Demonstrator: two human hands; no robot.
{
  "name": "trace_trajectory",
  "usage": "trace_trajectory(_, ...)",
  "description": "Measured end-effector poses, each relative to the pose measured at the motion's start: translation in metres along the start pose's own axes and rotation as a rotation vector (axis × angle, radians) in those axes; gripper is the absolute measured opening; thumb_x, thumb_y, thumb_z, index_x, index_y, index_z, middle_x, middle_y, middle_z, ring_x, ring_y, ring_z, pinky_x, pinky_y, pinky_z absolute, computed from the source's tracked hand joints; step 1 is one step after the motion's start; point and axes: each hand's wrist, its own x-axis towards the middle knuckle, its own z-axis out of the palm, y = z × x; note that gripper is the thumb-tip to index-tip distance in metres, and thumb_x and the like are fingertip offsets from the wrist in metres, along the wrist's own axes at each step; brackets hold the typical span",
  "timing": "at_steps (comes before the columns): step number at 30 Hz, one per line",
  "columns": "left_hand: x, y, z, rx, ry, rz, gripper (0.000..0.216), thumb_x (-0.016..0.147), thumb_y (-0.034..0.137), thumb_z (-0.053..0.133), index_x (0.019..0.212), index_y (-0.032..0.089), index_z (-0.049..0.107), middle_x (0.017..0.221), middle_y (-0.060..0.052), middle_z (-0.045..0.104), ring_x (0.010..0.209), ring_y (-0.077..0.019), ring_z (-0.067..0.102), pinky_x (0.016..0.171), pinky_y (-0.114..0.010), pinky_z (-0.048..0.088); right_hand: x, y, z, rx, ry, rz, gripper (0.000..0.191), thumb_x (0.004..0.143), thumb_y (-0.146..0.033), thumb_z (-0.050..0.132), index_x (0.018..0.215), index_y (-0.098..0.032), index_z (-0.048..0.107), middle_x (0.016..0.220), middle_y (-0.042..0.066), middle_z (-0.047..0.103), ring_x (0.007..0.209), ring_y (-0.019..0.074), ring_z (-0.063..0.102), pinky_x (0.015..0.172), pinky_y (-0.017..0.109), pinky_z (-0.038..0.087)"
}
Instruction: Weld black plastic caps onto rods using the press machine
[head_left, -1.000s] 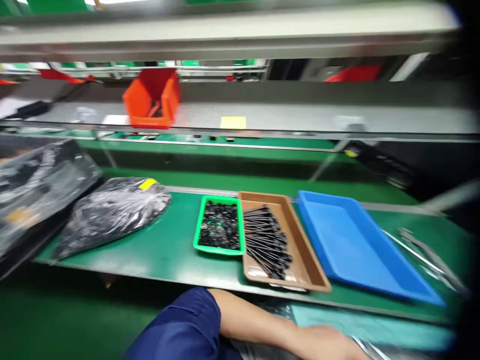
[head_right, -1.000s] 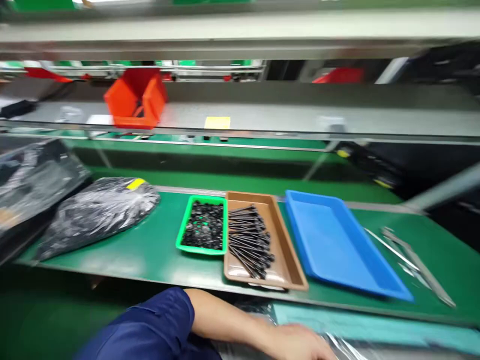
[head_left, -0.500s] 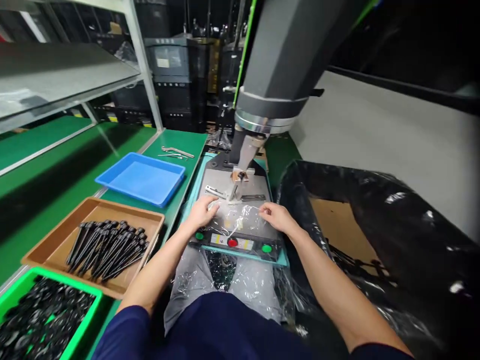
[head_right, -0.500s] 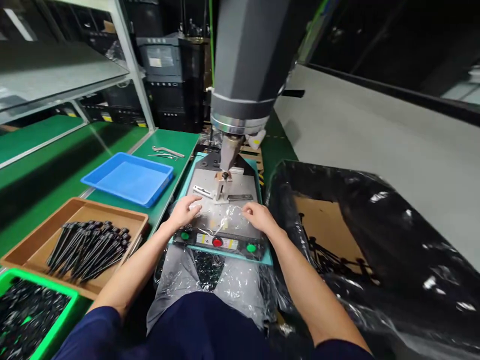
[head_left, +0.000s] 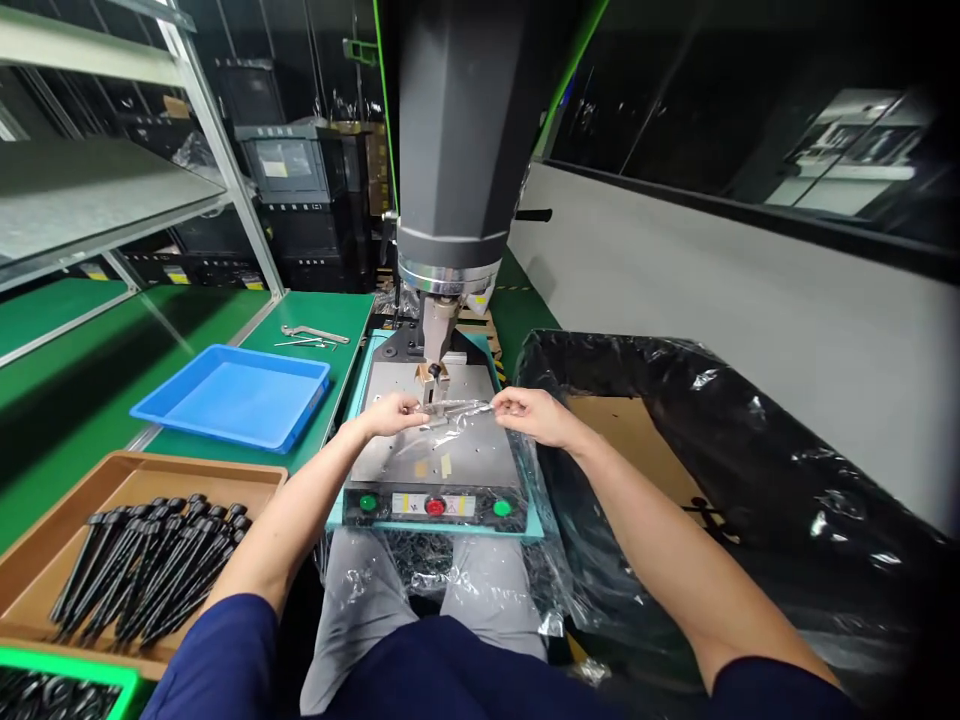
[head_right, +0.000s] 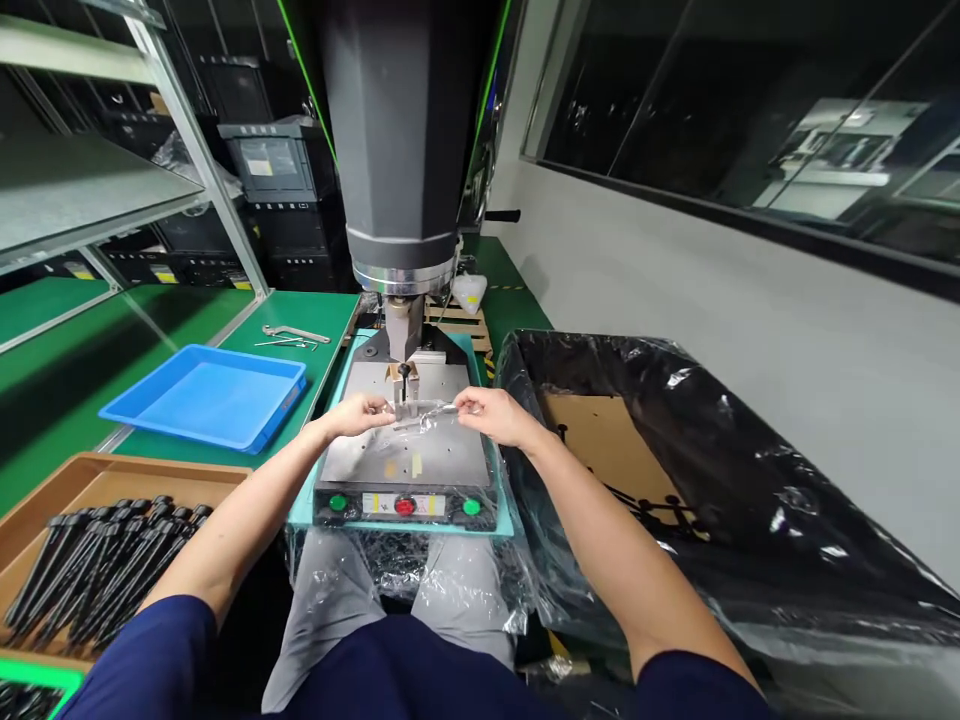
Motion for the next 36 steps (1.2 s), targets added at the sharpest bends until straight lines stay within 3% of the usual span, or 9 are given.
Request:
trace_trajectory(2, 0.003, -0.003, -0.011, -0.124, 0.02, 0.003, 0.045, 0.078, 0.059, 0.06, 0.072, 0.015, 0.065, 0.064, -0.001, 0.06, 0.063, -0.0155, 0.055, 0.06, -0.026, 0.039, 0.008, 0.005, -0.008, 0.048, -0.005, 0.068, 0.031, 0.069, -0.036, 0.067, 0.093, -0.016, 0.069, 0.074, 0.001, 0.061, 0.063, 0.0134, 0.051, 0.06, 0.024, 0.039)
trace_trajectory(6, 0.012, -0.003, -0.036, -0.313, 0.08, 0.034, 0.045, 0.075, 0.058, 0.065, 0.066, 0.015, 0.056, 0.058, 0.003, 0.051, 0.055, -0.0097, 0.042, 0.054, -0.024, 0.032, 0.034, 0.018, -0.016, 0.146, 0.002, 0.158, 0.04, 0.071, -0.052, 0.067, 0.084, -0.014, 0.069, 0.063, 0.0, 0.058, 0.058, 0.0136, 0.051, 0.056, 0.024, 0.038)
trace_trajectory(9, 0.024, -0.003, -0.053, -0.296, 0.126, -0.013, 0.046, 0.075, 0.058, 0.064, 0.063, 0.015, 0.055, 0.054, 0.004, 0.046, 0.051, -0.0081, 0.035, 0.051, -0.023, 0.028, 0.06, 0.028, -0.012, 0.143, 0.117, 0.151, 0.045, 0.074, -0.061, 0.062, 0.073, -0.015, 0.064, 0.057, -0.001, 0.054, 0.053, 0.0129, 0.046, 0.052, 0.024, 0.033)
trace_trajectory(13, 0.042, -0.01, -0.062, -0.251, 0.24, -0.088, 0.046, 0.074, 0.06, 0.063, 0.063, 0.016, 0.055, 0.052, 0.004, 0.046, 0.049, -0.0083, 0.036, 0.049, -0.023, 0.028, 0.092, 0.043, -0.003, -0.005, 0.298, 0.097, 0.035, 0.079, -0.051, 0.059, 0.07, -0.017, 0.063, 0.06, 0.0, 0.056, 0.057, 0.0149, 0.05, 0.054, 0.025, 0.032)
trace_trajectory(22, 0.075, -0.047, -0.057, -0.188, 0.379, -0.17, 0.043, 0.073, 0.058, 0.064, 0.062, 0.017, 0.055, 0.051, 0.004, 0.05, 0.049, -0.0097, 0.038, 0.05, -0.024, 0.029, 0.129, 0.064, 0.014, -0.053, 0.362, 0.143, 0.024, 0.082, -0.038, 0.058, 0.074, -0.017, 0.066, 0.066, 0.002, 0.064, 0.061, 0.0162, 0.055, 0.055, 0.025, 0.033)
trace_trajectory(29, 0.082, -0.065, -0.042, -0.146, 0.371, -0.187, 0.039, 0.073, 0.056, 0.062, 0.064, 0.018, 0.059, 0.056, 0.001, 0.057, 0.053, -0.012, 0.045, 0.052, -0.024, 0.033, 0.135, 0.079, 0.041, -0.058, 0.351, 0.176, 0.025, 0.083, -0.038, 0.058, 0.072, -0.018, 0.067, 0.062, 0.0, 0.063, 0.06, 0.016, 0.055, 0.054, 0.025, 0.032)
trace_trajectory(36, 0.084, -0.069, -0.032, -0.118, 0.369, -0.183, 0.035, 0.074, 0.051, 0.06, 0.065, 0.017, 0.059, 0.06, 0.001, 0.057, 0.057, -0.0129, 0.046, 0.056, -0.025, 0.034, 0.137, 0.091, 0.051, -0.099, 0.326, 0.208, 0.024, 0.085, -0.038, 0.059, 0.076, -0.019, 0.069, 0.064, 0.0, 0.065, 0.062, 0.0164, 0.058, 0.055, 0.024, 0.033)
